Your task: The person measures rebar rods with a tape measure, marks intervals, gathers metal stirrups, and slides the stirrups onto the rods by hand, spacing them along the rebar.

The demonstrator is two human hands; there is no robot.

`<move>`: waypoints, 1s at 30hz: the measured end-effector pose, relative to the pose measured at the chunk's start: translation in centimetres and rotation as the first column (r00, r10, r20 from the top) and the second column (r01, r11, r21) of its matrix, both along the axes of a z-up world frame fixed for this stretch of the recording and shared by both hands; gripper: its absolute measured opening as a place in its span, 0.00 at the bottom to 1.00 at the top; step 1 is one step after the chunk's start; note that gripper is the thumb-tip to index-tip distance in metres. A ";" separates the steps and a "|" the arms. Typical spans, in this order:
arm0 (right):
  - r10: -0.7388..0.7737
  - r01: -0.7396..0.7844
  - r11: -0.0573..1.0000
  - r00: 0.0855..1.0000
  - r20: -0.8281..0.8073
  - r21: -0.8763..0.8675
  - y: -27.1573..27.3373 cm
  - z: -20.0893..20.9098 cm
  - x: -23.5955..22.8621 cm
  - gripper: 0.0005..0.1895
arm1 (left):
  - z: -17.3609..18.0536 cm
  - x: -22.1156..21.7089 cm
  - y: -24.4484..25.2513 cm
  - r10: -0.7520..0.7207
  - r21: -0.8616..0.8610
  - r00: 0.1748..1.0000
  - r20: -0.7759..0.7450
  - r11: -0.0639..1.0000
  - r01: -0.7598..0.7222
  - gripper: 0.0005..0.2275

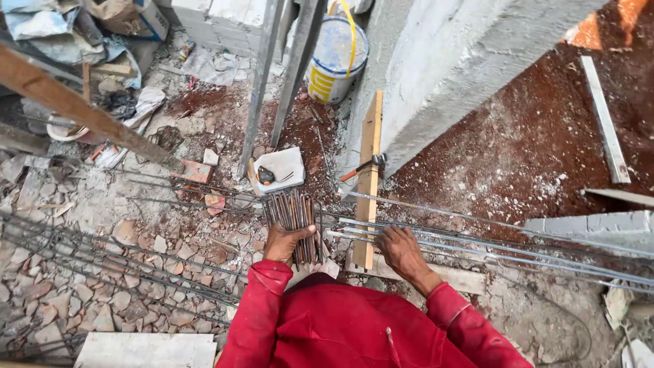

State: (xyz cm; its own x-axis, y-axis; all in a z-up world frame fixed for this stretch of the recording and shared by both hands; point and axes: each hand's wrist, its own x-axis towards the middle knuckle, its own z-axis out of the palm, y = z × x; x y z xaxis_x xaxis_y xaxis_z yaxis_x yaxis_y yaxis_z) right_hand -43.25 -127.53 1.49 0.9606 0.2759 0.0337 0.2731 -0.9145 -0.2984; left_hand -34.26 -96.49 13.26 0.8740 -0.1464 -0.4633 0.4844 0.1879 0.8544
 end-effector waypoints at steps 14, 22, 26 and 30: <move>-0.329 0.402 0.886 0.896 -0.297 0.230 -6.3 10.0 1.1 0.50 | -3.6 3.7 -3.3 -0.150 0.620 0.987 -0.060 0.769 0.154 0.50; 0.145 0.710 -0.636 0.495 -0.857 0.303 -5.3 -3.5 -7.4 0.21 | -4.9 5.5 -5.3 -0.118 0.273 0.985 -0.124 0.951 0.148 0.50; 0.068 0.281 -0.946 0.654 -0.753 0.159 -4.1 -6.1 -5.5 0.25 | -8.4 7.4 -4.2 -0.145 0.488 0.985 -0.091 0.856 0.171 0.45; -0.116 -0.088 -0.991 0.945 -0.307 0.104 -4.4 -6.9 -2.2 0.38 | -7.0 6.8 -4.1 -0.102 0.229 0.972 -0.212 0.962 0.151 0.39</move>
